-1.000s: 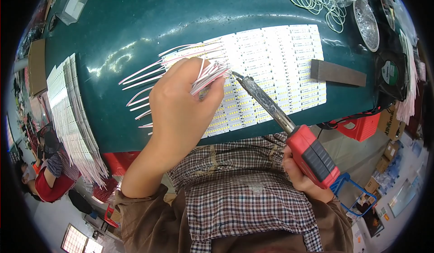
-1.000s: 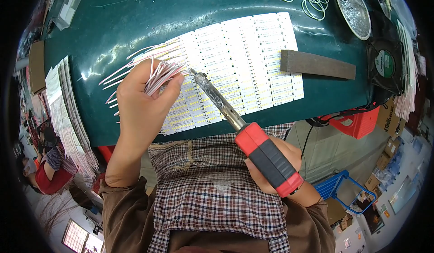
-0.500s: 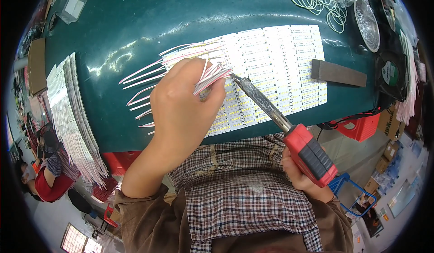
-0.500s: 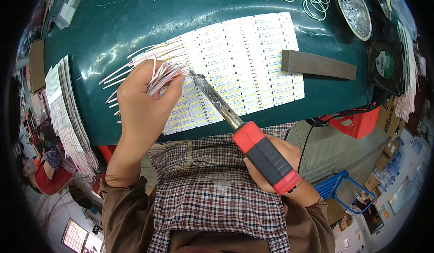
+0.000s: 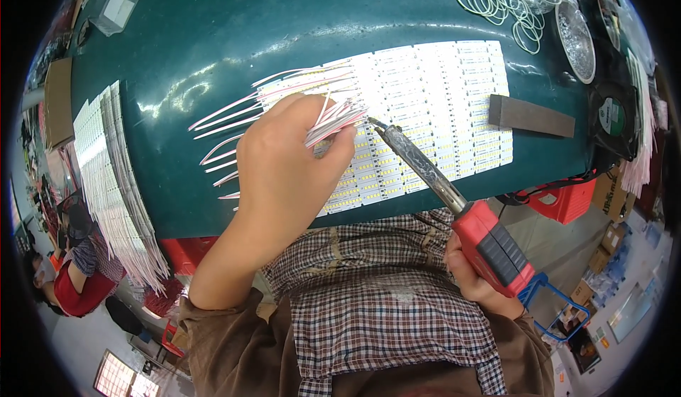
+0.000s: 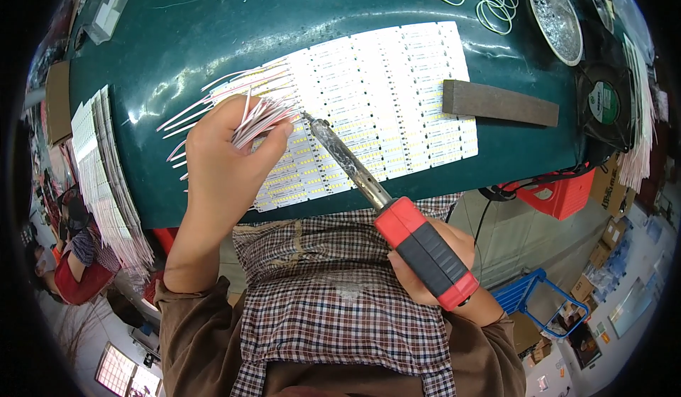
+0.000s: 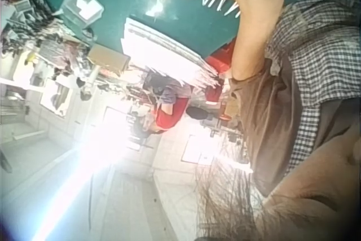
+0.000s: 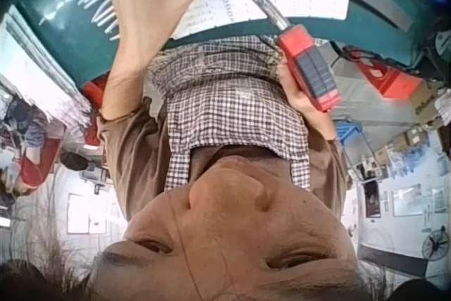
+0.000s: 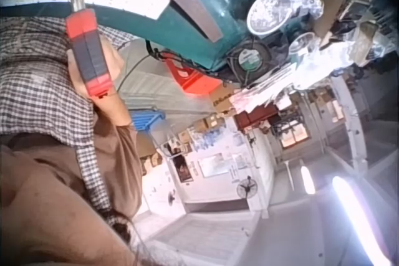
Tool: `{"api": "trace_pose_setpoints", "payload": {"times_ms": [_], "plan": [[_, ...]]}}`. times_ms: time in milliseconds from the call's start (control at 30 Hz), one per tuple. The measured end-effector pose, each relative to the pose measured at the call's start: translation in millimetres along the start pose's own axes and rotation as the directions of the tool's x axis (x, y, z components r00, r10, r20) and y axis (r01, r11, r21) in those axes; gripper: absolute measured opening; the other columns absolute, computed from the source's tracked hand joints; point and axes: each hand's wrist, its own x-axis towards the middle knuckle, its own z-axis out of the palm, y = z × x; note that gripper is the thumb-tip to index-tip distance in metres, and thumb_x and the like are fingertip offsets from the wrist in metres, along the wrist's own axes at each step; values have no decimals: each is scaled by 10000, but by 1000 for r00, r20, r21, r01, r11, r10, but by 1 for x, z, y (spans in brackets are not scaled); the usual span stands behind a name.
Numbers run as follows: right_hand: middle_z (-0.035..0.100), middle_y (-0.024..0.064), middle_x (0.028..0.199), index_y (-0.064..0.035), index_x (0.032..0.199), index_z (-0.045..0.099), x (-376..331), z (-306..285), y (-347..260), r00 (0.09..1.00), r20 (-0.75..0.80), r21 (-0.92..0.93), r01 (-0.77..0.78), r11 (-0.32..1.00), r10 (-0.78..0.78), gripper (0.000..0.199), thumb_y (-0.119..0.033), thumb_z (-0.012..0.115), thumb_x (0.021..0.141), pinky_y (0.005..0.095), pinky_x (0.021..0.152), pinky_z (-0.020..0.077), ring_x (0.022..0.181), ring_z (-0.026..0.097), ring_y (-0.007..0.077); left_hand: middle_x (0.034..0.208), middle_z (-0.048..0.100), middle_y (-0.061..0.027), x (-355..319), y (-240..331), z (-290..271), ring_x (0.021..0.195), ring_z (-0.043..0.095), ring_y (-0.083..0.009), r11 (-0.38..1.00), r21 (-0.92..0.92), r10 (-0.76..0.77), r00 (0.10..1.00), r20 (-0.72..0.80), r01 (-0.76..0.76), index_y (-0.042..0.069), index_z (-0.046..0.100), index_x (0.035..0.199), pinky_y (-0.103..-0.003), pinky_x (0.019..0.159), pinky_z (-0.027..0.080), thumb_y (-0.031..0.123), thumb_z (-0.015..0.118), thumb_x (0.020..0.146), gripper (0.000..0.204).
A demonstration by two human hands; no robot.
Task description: The person solders wire leads onto LED strip circuit boards using a soldering iron, sets the tool down, and picks up a black plastic housing.
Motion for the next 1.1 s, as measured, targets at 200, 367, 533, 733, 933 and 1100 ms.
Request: {"api": "trace_pose_setpoints", "payload": {"times_ms": [200,367,533,733,933,1100], "plan": [[666,133,826,9,930,674,5,1,-3,1000,11,3,-25,1000,25,206,-44,747,744,325,575,552,668,686,278,792,632,-123,0,3,1,619,616,-265,1000,20,-18,1000,14,18,-5,660,872,-356,560,470,73,753,774,156],[664,133,825,6,935,674,9,0,-4,999,38,-92,10,996,-7,213,-47,748,742,323,567,544,656,678,271,793,631,-131,-1,2,3,632,622,-282,999,44,28,999,-36,-27,-15,641,843,-367,569,480,65,747,777,148],[662,136,830,11,943,674,2,1,-3,998,12,38,-65,997,64,212,-51,745,753,318,557,538,645,672,263,793,631,-134,-2,2,3,639,626,-288,999,46,27,999,-39,-25,-17,634,834,-369,570,482,62,747,776,150],[659,138,831,22,938,670,-1,1,-1,996,-68,-30,49,998,-51,196,-50,738,769,312,567,549,654,681,262,788,631,-131,-1,2,3,649,628,-289,999,49,25,999,-31,-24,-14,639,832,-369,569,479,75,753,772,156],[659,133,819,15,927,675,-2,3,0,999,13,24,-52,998,51,191,-47,746,760,314,568,553,653,681,270,789,633,-127,0,0,2,657,629,-289,1000,1,-19,1000,-3,19,-6,662,855,-369,588,480,102,746,781,155],[669,140,831,24,929,677,6,3,-7,1000,-14,-27,-4,1000,3,207,-45,754,749,318,572,555,660,687,274,794,635,-126,-1,1,1,657,628,-283,1000,-5,-19,1000,-1,19,-4,672,873,-365,595,479,101,740,786,152]]}}
